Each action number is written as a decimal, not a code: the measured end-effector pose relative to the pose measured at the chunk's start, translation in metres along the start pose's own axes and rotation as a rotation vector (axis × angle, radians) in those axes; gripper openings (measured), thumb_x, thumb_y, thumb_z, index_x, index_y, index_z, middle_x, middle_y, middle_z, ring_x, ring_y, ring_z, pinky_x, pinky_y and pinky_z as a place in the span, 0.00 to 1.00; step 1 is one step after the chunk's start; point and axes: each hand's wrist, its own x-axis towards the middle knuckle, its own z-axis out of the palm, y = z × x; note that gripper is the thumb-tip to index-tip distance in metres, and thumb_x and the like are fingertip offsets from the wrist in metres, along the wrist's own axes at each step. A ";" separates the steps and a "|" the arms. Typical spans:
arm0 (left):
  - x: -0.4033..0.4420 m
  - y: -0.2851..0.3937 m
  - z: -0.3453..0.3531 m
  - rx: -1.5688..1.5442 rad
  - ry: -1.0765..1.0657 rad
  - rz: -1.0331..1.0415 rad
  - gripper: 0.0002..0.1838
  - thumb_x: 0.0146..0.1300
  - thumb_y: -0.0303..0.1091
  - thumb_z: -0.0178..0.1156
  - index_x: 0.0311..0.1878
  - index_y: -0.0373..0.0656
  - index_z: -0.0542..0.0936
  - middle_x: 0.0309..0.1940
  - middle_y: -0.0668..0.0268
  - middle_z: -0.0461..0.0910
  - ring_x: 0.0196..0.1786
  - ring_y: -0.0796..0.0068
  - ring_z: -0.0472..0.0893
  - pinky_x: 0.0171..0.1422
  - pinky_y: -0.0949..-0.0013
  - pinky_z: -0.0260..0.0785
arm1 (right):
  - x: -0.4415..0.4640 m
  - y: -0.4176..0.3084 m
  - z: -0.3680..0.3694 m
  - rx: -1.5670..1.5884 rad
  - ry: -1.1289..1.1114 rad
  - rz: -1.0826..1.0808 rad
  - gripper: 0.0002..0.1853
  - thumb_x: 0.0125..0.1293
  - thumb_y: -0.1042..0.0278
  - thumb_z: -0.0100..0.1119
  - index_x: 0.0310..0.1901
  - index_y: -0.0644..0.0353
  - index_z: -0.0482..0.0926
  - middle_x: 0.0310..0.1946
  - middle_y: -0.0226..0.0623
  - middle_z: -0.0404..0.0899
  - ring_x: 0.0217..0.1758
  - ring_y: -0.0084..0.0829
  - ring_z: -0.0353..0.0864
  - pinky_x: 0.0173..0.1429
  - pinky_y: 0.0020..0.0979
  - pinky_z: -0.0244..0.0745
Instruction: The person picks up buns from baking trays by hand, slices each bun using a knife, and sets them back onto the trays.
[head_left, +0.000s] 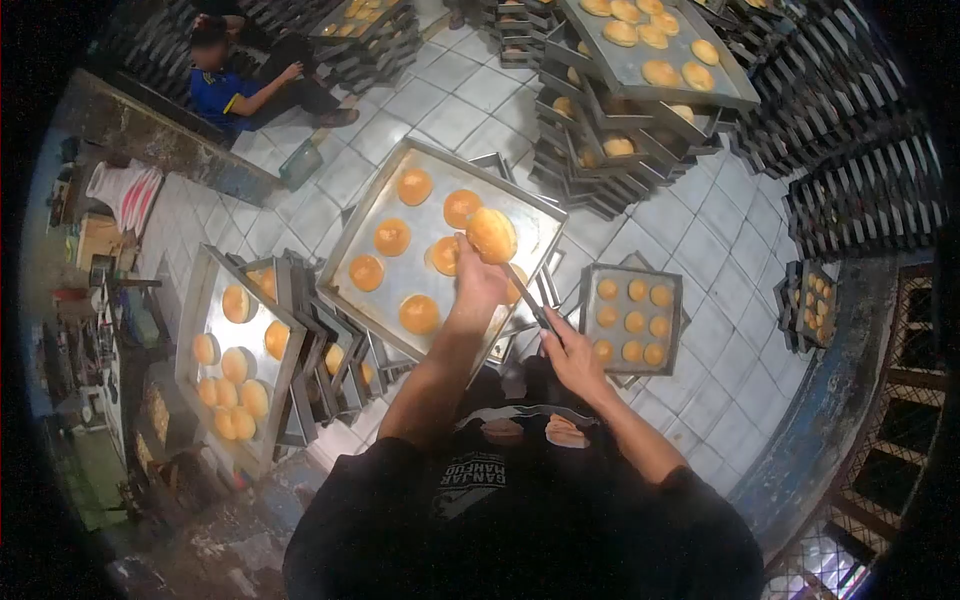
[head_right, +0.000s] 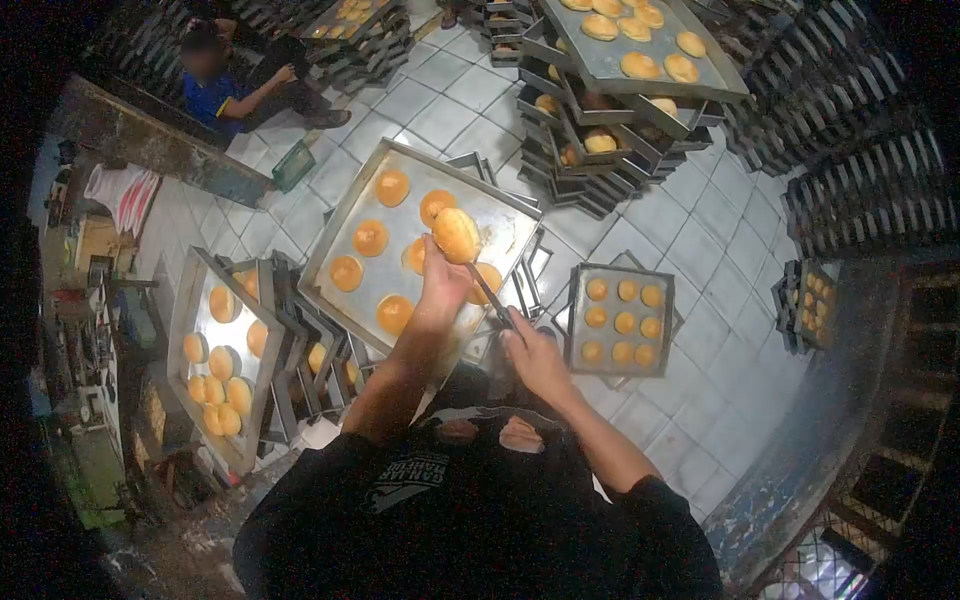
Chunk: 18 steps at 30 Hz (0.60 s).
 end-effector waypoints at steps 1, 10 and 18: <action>0.001 -0.007 -0.008 0.032 -0.105 0.006 0.31 0.82 0.61 0.39 0.72 0.47 0.69 0.70 0.64 0.73 0.73 0.64 0.71 0.81 0.55 0.57 | 0.005 0.005 0.004 0.001 -0.002 0.006 0.27 0.77 0.59 0.55 0.75 0.56 0.70 0.26 0.50 0.83 0.32 0.44 0.87 0.43 0.41 0.79; 0.043 -0.032 -0.035 0.102 -0.115 0.040 0.27 0.84 0.54 0.39 0.70 0.43 0.70 0.66 0.59 0.76 0.70 0.64 0.74 0.77 0.56 0.64 | 0.034 0.013 -0.011 0.199 -0.098 0.205 0.30 0.78 0.58 0.58 0.75 0.64 0.69 0.32 0.32 0.79 0.32 0.20 0.77 0.40 0.27 0.75; 0.121 -0.008 -0.042 1.315 0.099 0.748 0.23 0.79 0.45 0.52 0.63 0.33 0.76 0.58 0.48 0.81 0.59 0.54 0.81 0.67 0.56 0.70 | -0.063 0.068 -0.077 0.249 0.128 0.442 0.27 0.78 0.66 0.54 0.76 0.59 0.70 0.29 0.25 0.75 0.27 0.17 0.68 0.32 0.23 0.66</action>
